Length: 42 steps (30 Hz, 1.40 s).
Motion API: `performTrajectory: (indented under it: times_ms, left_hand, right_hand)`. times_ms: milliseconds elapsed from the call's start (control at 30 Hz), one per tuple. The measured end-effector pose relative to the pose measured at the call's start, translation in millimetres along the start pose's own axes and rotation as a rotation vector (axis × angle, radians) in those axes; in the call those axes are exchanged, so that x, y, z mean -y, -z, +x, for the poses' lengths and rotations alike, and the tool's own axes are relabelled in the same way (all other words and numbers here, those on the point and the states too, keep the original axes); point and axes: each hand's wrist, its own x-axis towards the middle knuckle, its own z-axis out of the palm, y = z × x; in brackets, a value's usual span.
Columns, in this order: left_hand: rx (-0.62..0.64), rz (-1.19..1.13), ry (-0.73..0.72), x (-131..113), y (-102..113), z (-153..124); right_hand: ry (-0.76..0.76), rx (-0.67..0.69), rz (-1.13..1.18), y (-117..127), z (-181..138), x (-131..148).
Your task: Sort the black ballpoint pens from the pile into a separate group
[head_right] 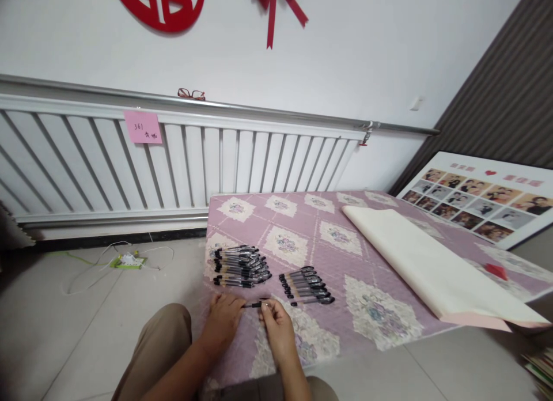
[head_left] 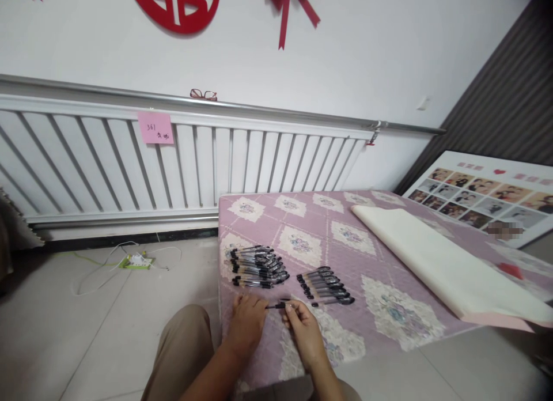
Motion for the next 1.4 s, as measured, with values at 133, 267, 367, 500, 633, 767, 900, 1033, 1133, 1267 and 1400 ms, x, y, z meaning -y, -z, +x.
performTrajectory:
  times_ms: [133, 267, 367, 500, 633, 767, 900, 1033, 1133, 1267, 1400]
  left_hand:
    - [-0.001, -0.024, -0.013, 0.9, -1.0, -0.3]
    - [-0.020, -0.033, -0.011, 0.2, 1.6, 0.9]
    - [-0.024, -0.048, -0.006, -0.7, 5.3, 1.9]
    - [-0.025, -0.067, -0.010, -1.4, 8.0, 1.6]
    - [-0.001, -0.107, 0.011, 0.6, 5.1, 1.1]
    - [-0.001, -0.149, 0.081, 5.9, 0.6, 2.4]
    - [-0.009, -0.175, 0.084, 10.3, -1.4, 3.8]
    - [-0.033, -0.202, 0.080, 11.5, -1.3, 4.4]
    - [-0.060, -0.217, 0.080, 11.5, 0.0, 4.4]
    - [-0.103, -0.222, 0.089, 10.7, 2.4, 4.0]
    - [-0.136, -0.224, 0.099, 9.8, 2.9, 4.1]
  right_hand:
    - [-0.033, -0.011, 0.033, 0.3, 0.9, -0.9]
    - [-0.020, 0.020, 0.032, 0.7, 1.5, -1.0]
    - [-0.015, 0.044, 0.050, 1.0, 1.6, -0.6]
    - [-0.035, 0.062, 0.075, 1.4, 1.5, -1.3]
    - [-0.051, 0.012, 0.124, 2.3, 2.7, -7.3]
    - [-0.013, -0.178, 0.272, 2.3, 5.4, -14.6]
    - [0.018, -0.319, 0.177, 0.9, 5.9, -16.6]
    - [0.199, -0.405, -0.233, -1.0, 4.0, -16.2]
    - [0.399, -0.385, -0.537, -4.6, 4.6, -17.2]
    - [0.511, -0.317, -0.868, -13.1, 6.6, -20.0]
    - [0.403, -0.238, -1.090, -19.2, 4.2, -21.1]
